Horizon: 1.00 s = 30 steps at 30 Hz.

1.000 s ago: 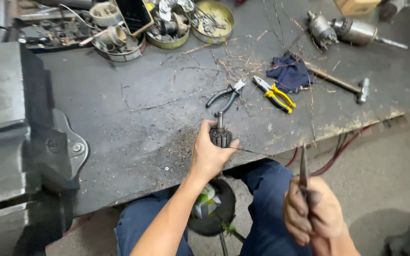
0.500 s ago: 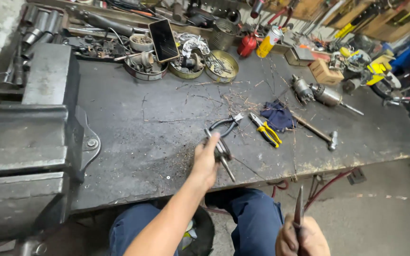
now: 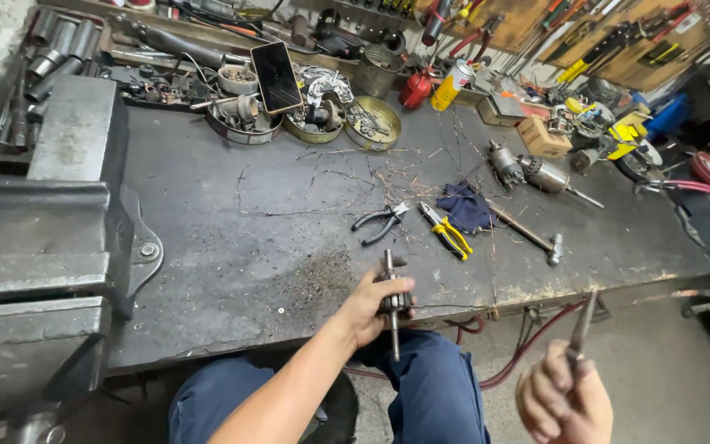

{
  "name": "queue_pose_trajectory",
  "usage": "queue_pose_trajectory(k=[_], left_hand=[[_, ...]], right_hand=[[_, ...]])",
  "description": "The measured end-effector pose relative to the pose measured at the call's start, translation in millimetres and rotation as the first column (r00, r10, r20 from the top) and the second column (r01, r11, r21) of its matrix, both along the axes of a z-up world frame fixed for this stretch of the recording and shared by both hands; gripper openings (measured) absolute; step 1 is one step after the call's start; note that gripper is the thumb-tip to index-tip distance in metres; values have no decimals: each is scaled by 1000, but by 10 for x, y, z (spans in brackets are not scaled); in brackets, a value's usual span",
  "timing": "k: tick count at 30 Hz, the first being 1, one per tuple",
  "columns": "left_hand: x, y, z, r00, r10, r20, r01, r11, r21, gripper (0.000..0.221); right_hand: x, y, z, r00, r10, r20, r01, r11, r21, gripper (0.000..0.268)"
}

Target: Disassembling a motor rotor by prying out copper windings with pliers

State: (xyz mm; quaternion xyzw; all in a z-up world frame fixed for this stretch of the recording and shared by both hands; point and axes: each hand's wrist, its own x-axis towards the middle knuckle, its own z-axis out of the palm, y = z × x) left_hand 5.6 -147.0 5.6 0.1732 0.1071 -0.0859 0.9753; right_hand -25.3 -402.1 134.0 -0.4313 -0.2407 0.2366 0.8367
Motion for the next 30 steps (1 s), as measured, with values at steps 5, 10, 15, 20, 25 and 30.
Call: queue_pose_trajectory(k=[5,10,15,20,25,30], left_hand=[[-148,10,54,889,-195,414,188,980,57,71],[-173,-153,114,850,-444,284,196,767,611,64],[-23,-271,-120,872,-244,425,-48,820,570,55],[-93,-339,-155,874,-250,417,-15,844,536,54],[56,-250,-134,994,-80,78,-8,648,762,75],[130,222,36,992,100,72,-114,968,224,56]], right_hand=[[363,-121,244,993,-33,-115,62,964,257,31],[838,-80,391,986,4,-168,42,963,268,32],[1265,143,488,975,-127,-181,125,992,-27,26],[1694,481,507,965,-194,-174,180,979,-93,24],[1562,755,902,969,-240,-55,223,951,-215,26],[1094,848,1183,998,19,-63,-26,992,-120,33]])
